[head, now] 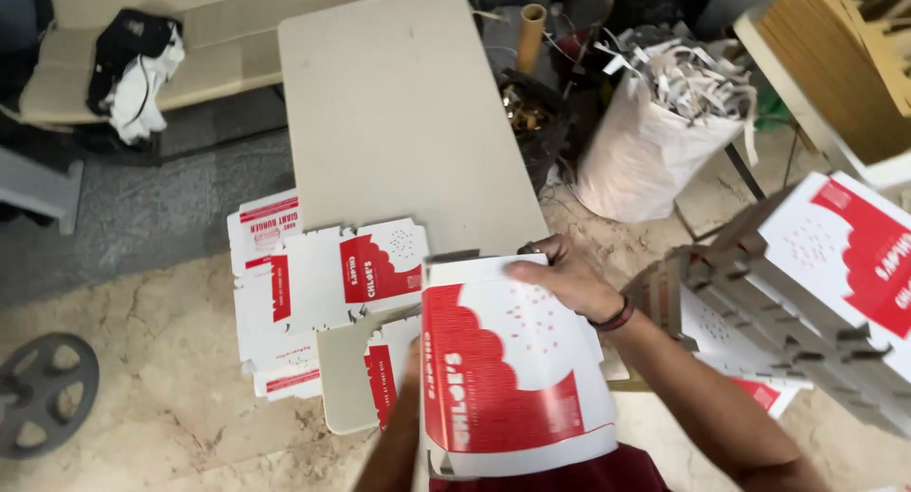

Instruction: Picking up stacks of flat-packed cardboard pizza boxes and stacking them into larger piles.

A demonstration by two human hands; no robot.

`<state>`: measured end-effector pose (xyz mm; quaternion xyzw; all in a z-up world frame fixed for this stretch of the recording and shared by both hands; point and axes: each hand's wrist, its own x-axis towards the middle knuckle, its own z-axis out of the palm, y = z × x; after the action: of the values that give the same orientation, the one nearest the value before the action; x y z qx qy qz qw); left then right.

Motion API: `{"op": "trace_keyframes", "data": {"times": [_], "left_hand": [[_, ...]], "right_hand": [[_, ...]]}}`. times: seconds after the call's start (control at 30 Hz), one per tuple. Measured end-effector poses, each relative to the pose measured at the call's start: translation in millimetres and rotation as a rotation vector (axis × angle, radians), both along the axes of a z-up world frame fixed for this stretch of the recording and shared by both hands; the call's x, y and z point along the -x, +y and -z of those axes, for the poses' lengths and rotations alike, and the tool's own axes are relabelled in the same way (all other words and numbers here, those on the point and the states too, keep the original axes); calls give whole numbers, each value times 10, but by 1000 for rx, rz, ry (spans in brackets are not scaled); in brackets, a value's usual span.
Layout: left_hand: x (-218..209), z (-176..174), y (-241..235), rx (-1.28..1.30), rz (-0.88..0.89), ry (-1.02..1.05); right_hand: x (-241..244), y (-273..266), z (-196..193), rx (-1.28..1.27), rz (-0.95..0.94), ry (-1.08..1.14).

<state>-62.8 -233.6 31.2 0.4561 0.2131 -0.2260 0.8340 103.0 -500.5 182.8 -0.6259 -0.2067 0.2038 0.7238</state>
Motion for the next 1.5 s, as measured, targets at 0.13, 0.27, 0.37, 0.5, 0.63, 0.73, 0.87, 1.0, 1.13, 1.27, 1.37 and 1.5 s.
{"op": "trace_keyframes", "data": {"times": [0.13,0.27,0.37,0.5,0.63,0.73,0.87,1.0,1.13,1.27,1.37,1.5], "left_hand": [[-194,-408,554,-761,325,0],[-474,-1962,-65,-1158,87,-653],[-645,-2133,-538,-1348,400,-485],[-610,-1411,-183,-1077,-24,-756],[-564,-1611,-228,-1036,-90,-1010],[-568,-1670,-234,-990,-129,-1090],[-600,-1704,-238,-959,-133,-1114],[-670,-1712,-235,-842,-113,-1150],[-712,-1711,-232,-764,-150,-1188],[-734,-1515,-80,-707,-178,-1180],[-690,-888,455,-685,-203,-1169],[-696,-1381,14,-620,-228,-1194]], "right_hand": [[207,-66,-496,598,-63,-21],[401,146,-1102,1030,-224,-259],[437,190,-1243,1001,-242,-501],[558,-114,-1339,901,-285,-617],[620,-706,-1435,207,-35,-838],[673,-1141,-1250,26,3,-459],[945,-1318,-815,-207,-190,-71],[967,-1223,-1112,-192,-207,-74],[953,-1169,-924,-248,-243,-10],[926,-1079,-815,-312,-254,16],[924,-1000,-690,-378,-267,60],[924,-951,-445,-391,-264,97]]}}
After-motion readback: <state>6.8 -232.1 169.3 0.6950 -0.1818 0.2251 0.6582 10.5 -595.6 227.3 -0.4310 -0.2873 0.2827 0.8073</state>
